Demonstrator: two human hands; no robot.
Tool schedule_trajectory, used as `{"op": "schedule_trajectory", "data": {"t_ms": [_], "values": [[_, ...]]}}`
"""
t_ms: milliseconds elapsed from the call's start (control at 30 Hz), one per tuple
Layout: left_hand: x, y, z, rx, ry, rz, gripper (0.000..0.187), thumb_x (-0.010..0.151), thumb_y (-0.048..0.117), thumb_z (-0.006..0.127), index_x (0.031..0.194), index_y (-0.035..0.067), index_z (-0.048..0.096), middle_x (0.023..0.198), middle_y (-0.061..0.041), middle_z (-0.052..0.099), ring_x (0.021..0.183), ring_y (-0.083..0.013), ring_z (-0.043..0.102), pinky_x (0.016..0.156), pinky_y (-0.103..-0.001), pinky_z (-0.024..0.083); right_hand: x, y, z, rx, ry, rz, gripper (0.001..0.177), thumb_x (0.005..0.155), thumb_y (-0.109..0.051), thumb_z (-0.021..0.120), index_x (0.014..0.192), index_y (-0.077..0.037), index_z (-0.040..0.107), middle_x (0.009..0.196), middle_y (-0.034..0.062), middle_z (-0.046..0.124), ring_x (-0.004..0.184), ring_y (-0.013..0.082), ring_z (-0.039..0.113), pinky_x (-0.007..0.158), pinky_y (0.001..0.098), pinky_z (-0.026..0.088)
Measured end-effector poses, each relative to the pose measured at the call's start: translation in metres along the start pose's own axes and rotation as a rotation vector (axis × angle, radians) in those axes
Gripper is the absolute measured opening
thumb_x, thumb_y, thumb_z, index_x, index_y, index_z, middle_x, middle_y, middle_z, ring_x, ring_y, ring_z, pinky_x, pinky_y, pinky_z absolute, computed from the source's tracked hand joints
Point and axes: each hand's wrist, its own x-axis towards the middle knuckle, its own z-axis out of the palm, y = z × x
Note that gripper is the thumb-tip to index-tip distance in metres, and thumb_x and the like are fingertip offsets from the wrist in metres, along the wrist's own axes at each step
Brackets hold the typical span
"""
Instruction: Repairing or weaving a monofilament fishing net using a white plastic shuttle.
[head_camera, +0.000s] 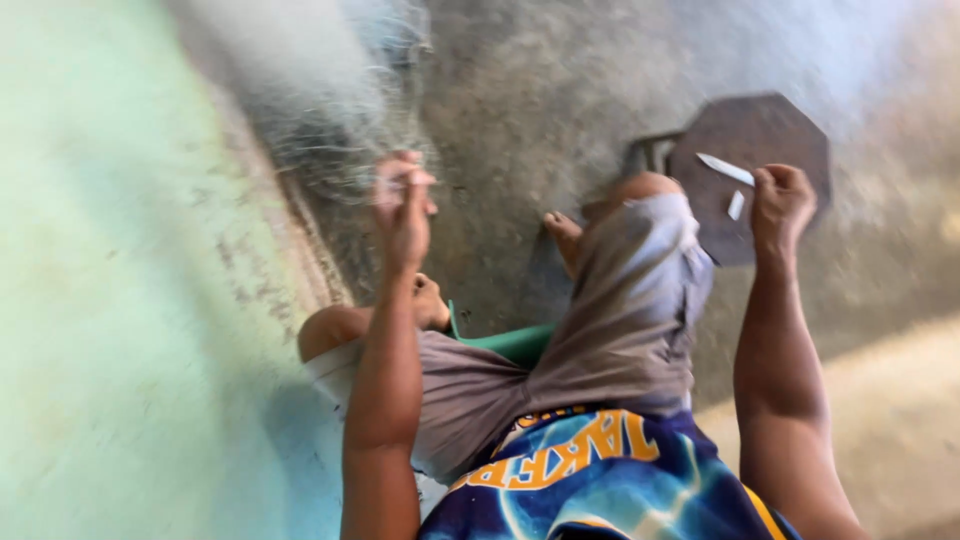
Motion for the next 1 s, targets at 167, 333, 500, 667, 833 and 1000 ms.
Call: {"op": "schedule_trajectory", "data": {"t_ms": [167,333,500,667,833,1000], "values": [[-0.001,0.001,0.012,0.176,-0.016,0.111,0.011,0.107,0.027,0.056,0.107,0.017,0.059,0.128,-0.006,0.066,0.075,-0.0122,0.065,0.049,-0.024,0.054,0.028,-0.257,0.0,0.365,-0.106,-0.548,0.008,0.108,-0.001,0.077,0.116,-0.001,0.079,0.105,0.0104,0.074,0.092,0.0204,0.067,0.081,0.035,0.054],[0.008,-0.009,0.017,0.233,-0.049,0.333,0.022,0.11,0.024,0.053,0.117,0.005,0.059,0.122,-0.019,0.064,0.119,-0.0315,0.065,0.11,-0.043,0.048,-0.015,-0.5,0.0,0.399,-0.34,-1.26,0.015,0.109,0.005,0.086,0.121,0.007,0.078,0.122,0.022,0.079,0.108,0.0377,0.069,0.103,0.0493,0.052],[0.01,0.042,0.023,0.362,-0.127,0.149,0.039,0.108,0.032,0.043,0.073,0.015,0.045,0.063,-0.002,0.043,0.057,-0.019,0.045,0.06,-0.043,0.036,-0.071,-0.607,0.04,-0.055,-0.517,-1.787,0.06,0.085,-0.042,0.088,0.137,-0.017,0.071,0.111,0.0059,0.062,0.104,0.0243,0.056,0.095,0.0398,0.049],[0.003,-0.018,0.025,0.466,-0.076,0.106,0.036,0.108,0.035,0.049,0.126,0.006,0.059,0.118,-0.023,0.067,0.1,-0.0415,0.068,0.086,-0.05,0.052,-0.091,-0.644,0.073,-0.522,-0.758,-1.756,0.039,0.098,-0.038,0.07,0.134,-0.025,0.07,0.117,0.0088,0.066,0.107,0.0286,0.058,0.1,0.0468,0.049],[0.001,-0.009,0.021,0.457,-0.105,-0.006,0.042,0.109,0.038,0.047,0.129,0.005,0.062,0.117,-0.022,0.071,0.099,-0.038,0.071,0.084,-0.047,0.056,-0.08,-0.654,0.054,-0.35,-0.868,-1.708,0.017,0.106,-0.028,0.063,0.113,-0.021,0.077,0.119,0.0095,0.072,0.109,0.0309,0.06,0.104,0.0491,0.045],[0.003,-0.032,0.017,0.225,-0.175,-0.086,0.028,0.111,0.026,0.043,0.122,0.004,0.055,0.146,-0.015,0.064,0.101,-0.0259,0.081,0.041,-0.025,0.059,-0.06,-0.659,-0.036,0.733,-0.927,-1.531,0.017,0.123,0.025,0.054,0.11,0.025,0.065,0.092,0.0314,0.071,0.08,0.0323,0.075,0.072,0.0363,0.066]]}}
